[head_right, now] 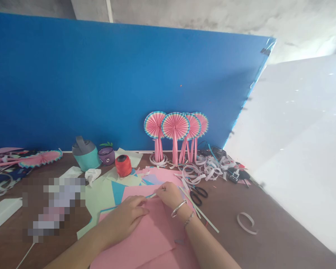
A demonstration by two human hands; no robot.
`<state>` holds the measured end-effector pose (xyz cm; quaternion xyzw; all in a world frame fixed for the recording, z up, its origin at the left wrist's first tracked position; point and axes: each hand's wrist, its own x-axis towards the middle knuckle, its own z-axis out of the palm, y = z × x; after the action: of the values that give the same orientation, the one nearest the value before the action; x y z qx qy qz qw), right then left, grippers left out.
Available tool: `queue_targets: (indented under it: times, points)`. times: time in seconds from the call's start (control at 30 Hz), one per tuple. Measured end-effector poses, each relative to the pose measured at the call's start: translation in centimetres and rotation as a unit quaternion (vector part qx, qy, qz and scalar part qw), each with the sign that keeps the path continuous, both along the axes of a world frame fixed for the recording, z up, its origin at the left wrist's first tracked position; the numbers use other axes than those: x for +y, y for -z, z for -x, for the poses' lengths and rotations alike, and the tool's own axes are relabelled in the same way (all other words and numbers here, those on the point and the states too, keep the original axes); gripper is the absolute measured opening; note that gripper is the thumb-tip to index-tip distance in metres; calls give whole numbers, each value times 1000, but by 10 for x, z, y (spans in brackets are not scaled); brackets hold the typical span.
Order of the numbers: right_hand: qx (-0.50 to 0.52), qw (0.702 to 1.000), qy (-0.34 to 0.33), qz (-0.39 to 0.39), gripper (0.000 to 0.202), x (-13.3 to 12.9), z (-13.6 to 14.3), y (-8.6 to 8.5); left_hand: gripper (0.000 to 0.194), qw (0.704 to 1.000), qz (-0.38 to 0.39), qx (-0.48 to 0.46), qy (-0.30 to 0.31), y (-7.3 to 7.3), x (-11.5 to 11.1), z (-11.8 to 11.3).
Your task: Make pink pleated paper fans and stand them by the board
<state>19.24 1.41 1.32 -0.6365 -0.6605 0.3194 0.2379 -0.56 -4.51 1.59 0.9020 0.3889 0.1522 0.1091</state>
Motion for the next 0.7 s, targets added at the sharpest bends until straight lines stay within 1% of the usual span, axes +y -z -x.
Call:
queue_targets:
  times: [0.3, 0.57, 0.7]
  points:
    - [-12, 1000, 2, -17, 26, -1, 3, 5, 30, 999, 11, -30, -5, 9, 4, 2]
    - [-22, 999, -3, -37, 24, -1, 2, 7, 22, 999, 13, -49, -1, 4, 3, -1]
    - [-37, 998, -3, -40, 25, -1, 2, 6, 22, 999, 3, -51, 7, 5, 5, -1]
